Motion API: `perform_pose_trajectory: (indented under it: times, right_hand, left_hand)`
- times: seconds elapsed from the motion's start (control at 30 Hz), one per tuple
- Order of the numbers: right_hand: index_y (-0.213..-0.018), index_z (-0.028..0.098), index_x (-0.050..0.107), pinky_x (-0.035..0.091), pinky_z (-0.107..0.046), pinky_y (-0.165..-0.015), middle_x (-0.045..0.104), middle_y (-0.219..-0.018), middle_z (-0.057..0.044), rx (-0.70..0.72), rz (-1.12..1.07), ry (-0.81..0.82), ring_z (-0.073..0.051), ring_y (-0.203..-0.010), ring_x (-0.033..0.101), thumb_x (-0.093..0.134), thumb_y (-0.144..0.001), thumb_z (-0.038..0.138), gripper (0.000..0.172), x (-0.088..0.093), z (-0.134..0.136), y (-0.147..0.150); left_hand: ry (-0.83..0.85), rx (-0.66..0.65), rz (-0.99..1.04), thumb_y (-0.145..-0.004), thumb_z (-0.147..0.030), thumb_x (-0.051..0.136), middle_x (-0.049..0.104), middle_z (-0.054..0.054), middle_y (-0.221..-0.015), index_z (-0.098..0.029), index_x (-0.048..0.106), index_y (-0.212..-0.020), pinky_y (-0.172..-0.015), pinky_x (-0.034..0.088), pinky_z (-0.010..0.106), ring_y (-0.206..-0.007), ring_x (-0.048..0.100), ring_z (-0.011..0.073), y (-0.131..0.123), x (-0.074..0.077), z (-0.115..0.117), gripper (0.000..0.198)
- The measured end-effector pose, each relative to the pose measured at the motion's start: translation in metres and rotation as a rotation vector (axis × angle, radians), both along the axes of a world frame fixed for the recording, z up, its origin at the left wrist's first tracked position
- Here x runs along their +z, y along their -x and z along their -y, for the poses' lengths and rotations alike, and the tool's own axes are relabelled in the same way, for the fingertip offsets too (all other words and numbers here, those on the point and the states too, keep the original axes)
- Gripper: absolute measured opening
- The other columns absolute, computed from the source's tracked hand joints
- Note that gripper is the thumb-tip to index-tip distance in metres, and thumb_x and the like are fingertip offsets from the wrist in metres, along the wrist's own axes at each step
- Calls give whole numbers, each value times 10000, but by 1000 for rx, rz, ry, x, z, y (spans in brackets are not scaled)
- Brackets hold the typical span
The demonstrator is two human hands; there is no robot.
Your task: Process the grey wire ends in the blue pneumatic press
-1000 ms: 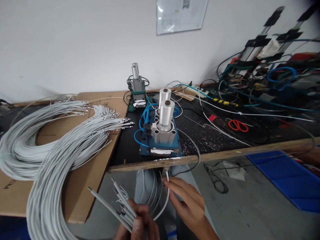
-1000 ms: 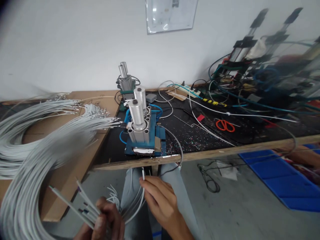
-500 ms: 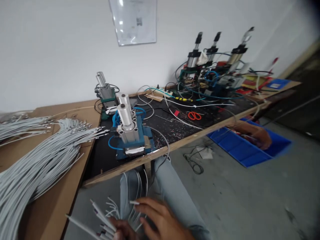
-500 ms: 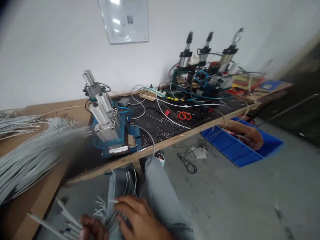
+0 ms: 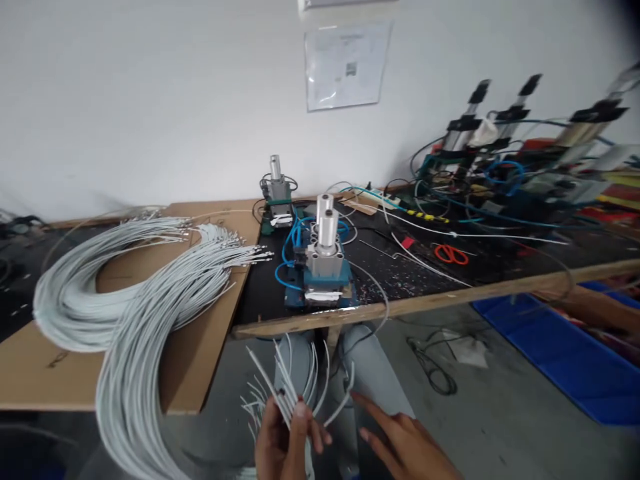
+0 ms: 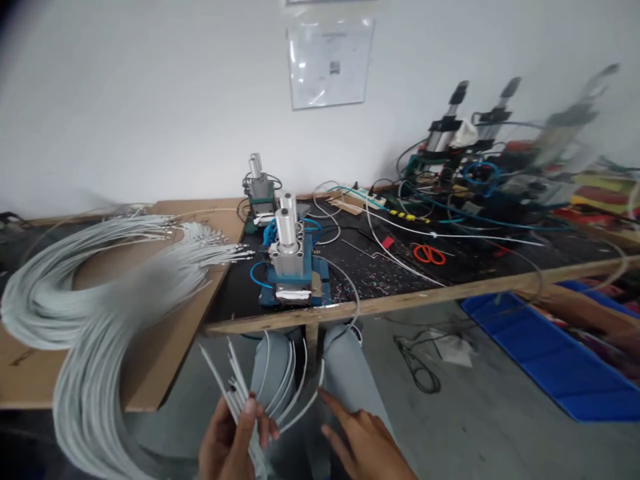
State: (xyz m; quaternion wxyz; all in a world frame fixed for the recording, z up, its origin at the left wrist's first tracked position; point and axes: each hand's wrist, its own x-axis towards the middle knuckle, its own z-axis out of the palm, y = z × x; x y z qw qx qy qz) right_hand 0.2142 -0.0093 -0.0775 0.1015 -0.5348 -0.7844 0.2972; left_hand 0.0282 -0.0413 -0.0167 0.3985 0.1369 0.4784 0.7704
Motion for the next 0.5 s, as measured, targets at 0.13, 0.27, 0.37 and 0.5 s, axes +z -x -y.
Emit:
perform_pose_trajectory:
  times: [0.13,0.27,0.37,0.5]
  right_hand:
    - [-1115,237,770,582,-300,-692,763,-765,-62,-11,-244,31,-243,-714,760,462,-1015,380,353,40,-3,14]
    - [-1052,227,720,542,-225,-641,682,-841,-23,-18,-676,-3,-171,-722,700,522,-1020,376,250,88,-11,58]
    - [-866,207,703,486,-207,-560,599,-730,9,-60,-751,-50,-145,-623,622,563,-1000,342,236,97,-22,82]
    - [-776,214,628,470,-213,-578,592,-676,22,-188,-885,-107,-146,-615,588,575,-1000,401,296,86,-27,87]
  left_hand:
    - [28,-71,-4,-732,-524,882,593,-76,-494,-209,740,-708,-443,523,193,-361,513,71,0,-10,2,346]
    - [80,-258,-137,-814,-544,807,586,-52,-450,-186,752,-777,-442,486,208,-384,552,112,-8,-21,8,364]
    - [84,-290,-183,-848,-566,761,612,-40,-465,-196,743,-810,-439,474,219,-397,574,134,-13,-27,9,373]
    - [102,-102,-217,-831,-565,777,743,22,-721,-213,748,-806,-646,541,242,-668,692,187,-8,-25,6,354]
